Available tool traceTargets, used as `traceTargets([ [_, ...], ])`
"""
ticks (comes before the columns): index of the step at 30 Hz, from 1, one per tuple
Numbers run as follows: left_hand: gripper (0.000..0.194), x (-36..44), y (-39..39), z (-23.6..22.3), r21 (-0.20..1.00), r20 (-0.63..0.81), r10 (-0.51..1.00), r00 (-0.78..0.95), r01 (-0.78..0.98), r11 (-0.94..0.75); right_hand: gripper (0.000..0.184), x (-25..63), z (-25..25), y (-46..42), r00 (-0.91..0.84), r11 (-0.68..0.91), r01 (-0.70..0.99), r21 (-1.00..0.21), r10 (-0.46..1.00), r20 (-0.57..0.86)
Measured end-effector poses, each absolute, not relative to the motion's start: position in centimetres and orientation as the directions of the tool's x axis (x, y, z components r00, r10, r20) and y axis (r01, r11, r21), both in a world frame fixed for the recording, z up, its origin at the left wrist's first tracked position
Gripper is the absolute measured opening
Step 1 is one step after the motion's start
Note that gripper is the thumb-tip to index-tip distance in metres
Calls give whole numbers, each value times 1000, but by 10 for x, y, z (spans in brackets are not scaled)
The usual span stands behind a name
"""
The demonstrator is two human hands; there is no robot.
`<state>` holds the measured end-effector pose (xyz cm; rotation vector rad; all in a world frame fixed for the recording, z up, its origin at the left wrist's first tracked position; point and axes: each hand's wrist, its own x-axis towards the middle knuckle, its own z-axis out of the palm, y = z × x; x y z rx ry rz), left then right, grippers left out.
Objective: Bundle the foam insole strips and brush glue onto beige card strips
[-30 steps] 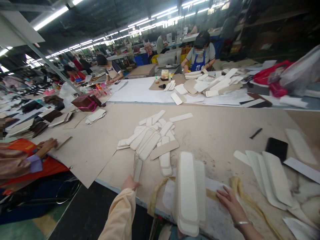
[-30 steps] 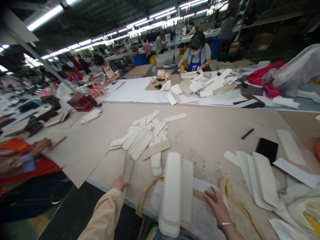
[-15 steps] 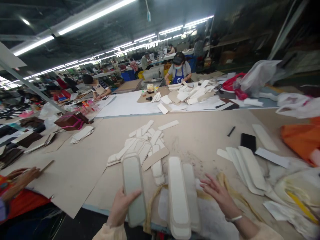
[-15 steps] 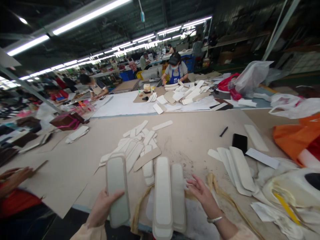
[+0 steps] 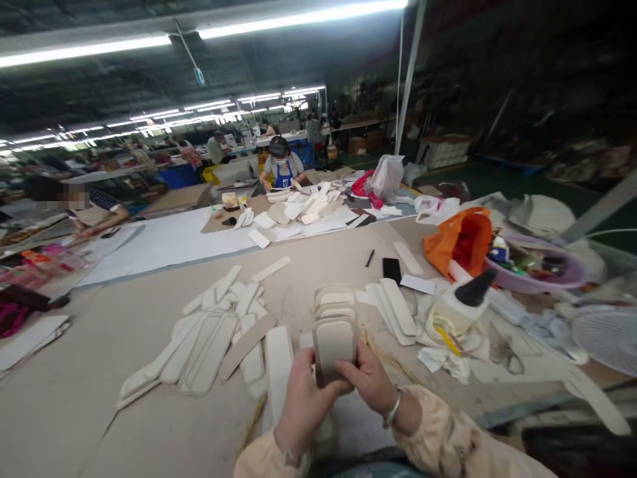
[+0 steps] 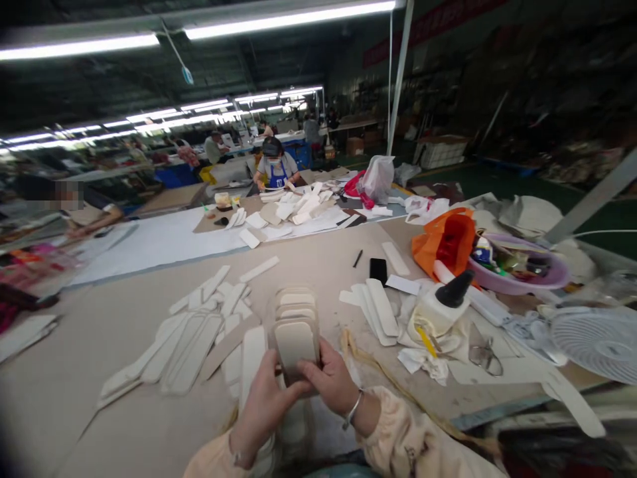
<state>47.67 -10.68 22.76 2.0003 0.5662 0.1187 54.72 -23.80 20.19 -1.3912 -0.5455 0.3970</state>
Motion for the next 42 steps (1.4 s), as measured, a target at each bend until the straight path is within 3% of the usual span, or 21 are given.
traceTargets([
  [2,58,474,-103,221,852,-89,428,899,291,-436,37,555,173,-255,835,76,107,-991,535,132],
  [5,48,460,-90,214,872,-6,450,893,225,-435,36,561,125,-278,872,-106,152,-983,482,83],
  [11,37,427,-61,205,842,84,619,781,277,-463,43,555,61,-303,919,-238,-22,-971,377,-113],
  [15,45,405,-45,195,851,-28,751,660,410,-329,53,560,64,-297,921,-209,-115,-971,345,-183],
  [18,53,395,-34,178,860,-152,788,597,473,-192,51,563,81,-276,889,-129,-178,-975,404,-216],
  [23,59,390,-25,144,882,-284,750,597,470,-40,49,548,91,-230,808,-63,-277,-959,526,-268],
  [30,62,389,-33,132,907,-397,708,584,371,202,51,526,65,-195,825,-165,-275,-947,466,-321],
  [35,64,385,-32,128,897,-425,665,614,385,217,49,526,55,-184,870,-220,-227,-949,391,-299],
  [42,74,384,-29,126,897,-431,602,672,392,203,59,514,46,-176,884,-163,-224,-961,381,-270],
])
